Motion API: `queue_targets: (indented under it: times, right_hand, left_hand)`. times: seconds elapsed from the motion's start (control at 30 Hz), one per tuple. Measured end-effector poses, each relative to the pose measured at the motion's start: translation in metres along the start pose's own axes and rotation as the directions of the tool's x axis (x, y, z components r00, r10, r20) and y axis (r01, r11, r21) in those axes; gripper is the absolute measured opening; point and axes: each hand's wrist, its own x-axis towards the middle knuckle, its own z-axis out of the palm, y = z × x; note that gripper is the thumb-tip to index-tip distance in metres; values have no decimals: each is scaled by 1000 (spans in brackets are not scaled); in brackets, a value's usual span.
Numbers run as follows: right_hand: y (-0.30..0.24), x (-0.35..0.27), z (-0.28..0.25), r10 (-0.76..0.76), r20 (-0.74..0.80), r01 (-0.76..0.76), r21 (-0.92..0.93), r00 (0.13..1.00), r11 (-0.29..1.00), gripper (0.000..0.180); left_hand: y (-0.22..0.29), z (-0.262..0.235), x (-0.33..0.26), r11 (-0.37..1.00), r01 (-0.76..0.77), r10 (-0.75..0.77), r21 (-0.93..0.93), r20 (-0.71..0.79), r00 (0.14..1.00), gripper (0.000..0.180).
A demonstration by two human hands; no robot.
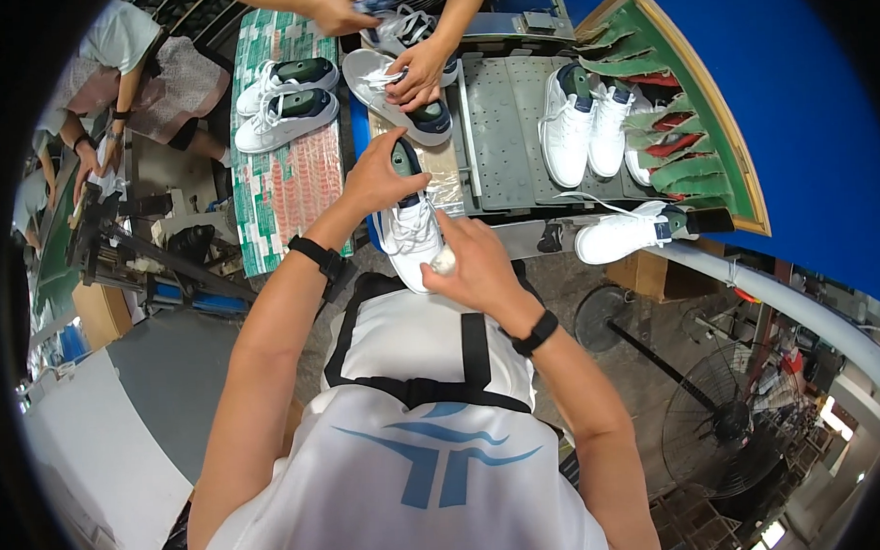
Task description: Cutting and attaching labels or components to shoes on an assembly line.
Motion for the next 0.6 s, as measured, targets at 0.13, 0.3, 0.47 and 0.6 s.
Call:
queue_targets:
  times: [0.13, 0.3, 0.47, 0.6]
  right_hand:
    - [25, 4, 10, -80, -30, 78, -80, 996, 994, 82]
    - [-21, -39, -17, 93, 168, -102, 48, 981, 994, 80]
    - [-2, -18, -3, -33, 5, 33, -59, 999, 998, 78]
    - [15, -11, 3, 166, 47, -165, -30, 985, 986, 79]
  left_hand:
    - [2, 2, 6, 1000, 8, -7, -13, 13, 1000, 101]
    - [0, -11, 4, 999, -6, 7, -32, 19, 1000, 101]
    - [-68, 21, -48, 451, 86, -305, -889, -62, 950, 72]
    - [-173, 49, -142, 103, 544, -906, -833, 148, 398, 54]
